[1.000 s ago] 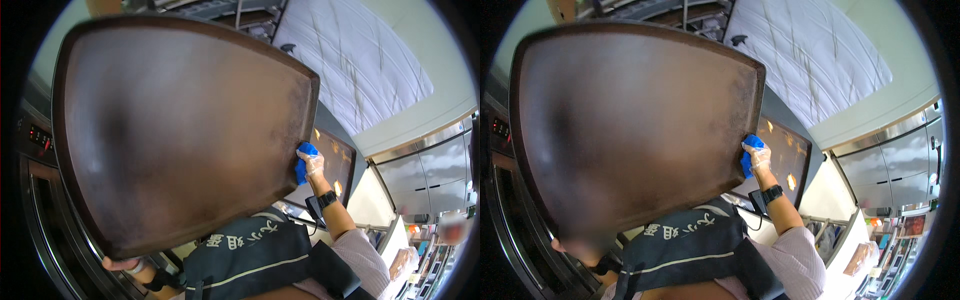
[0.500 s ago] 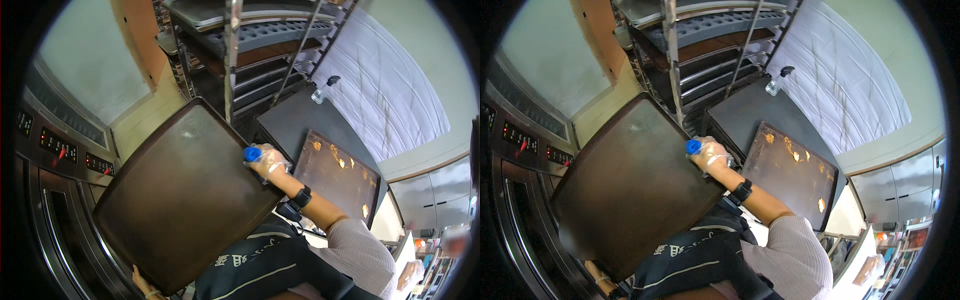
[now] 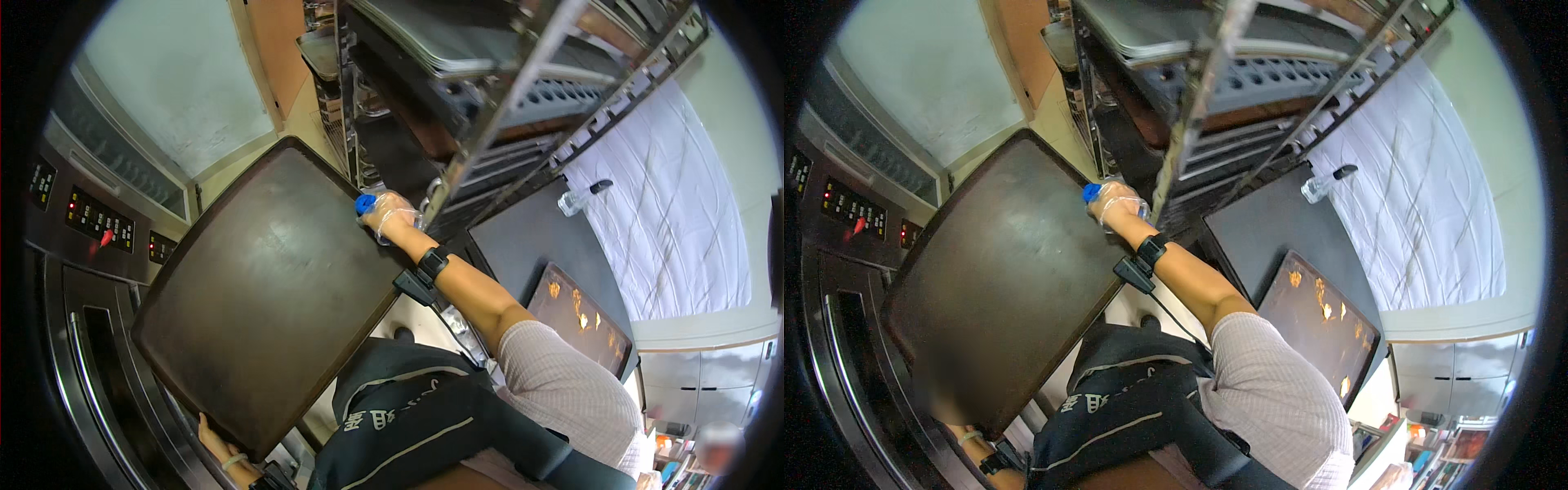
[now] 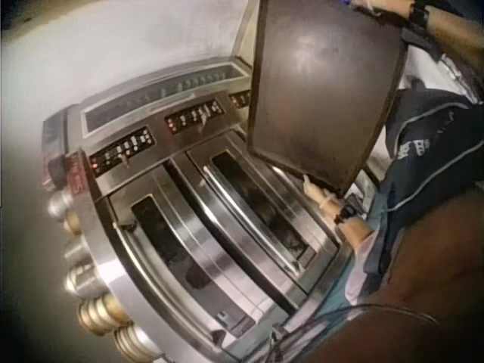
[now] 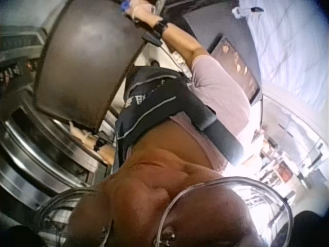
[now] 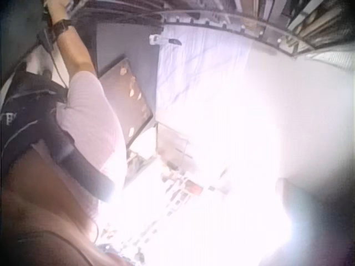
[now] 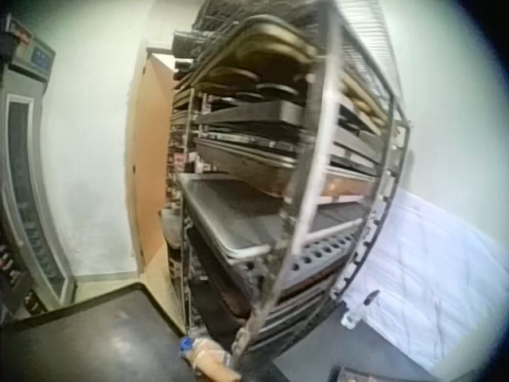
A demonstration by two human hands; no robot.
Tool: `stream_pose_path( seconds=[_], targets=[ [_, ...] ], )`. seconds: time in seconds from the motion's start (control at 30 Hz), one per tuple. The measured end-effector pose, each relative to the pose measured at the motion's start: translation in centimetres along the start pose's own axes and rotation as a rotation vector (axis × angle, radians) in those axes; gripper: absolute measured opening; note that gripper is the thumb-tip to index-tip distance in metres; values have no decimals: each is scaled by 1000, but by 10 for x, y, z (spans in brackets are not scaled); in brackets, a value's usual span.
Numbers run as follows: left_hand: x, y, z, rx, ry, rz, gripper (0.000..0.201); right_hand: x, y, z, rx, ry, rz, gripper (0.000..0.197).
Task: The person removes bags of bread from a refrigerator. They then use a scraper to remove residue from baking trays, wipe the trays with a cloth, discard crumbs into a trash bin, and wash the cloth in a sink under running water.
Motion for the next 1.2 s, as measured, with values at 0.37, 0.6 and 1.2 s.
stream_pose_path(
  seconds=[0.37,0.6,1.2],
  targets=[
    [184,-196,-18,-148,-77,322,43,-22,-104,-11,245,193,-121,36],
    [271,-319,-1,-70,-314,409,42,-2,-139,-59,550,199,-137,41],
    [499,-109,87,-497,-218,1142,33,1,53,2,106,-811,263,55]
  ],
)
Point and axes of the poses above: each hand's wrist, its own y-axis away from the middle knuckle, its own x-axis out of the palm, z = x × y, the point moved 7 cm from there along -y, towards the middle knuckle, and after that the axes turned 1 degree about y, right-handed, at the moved point
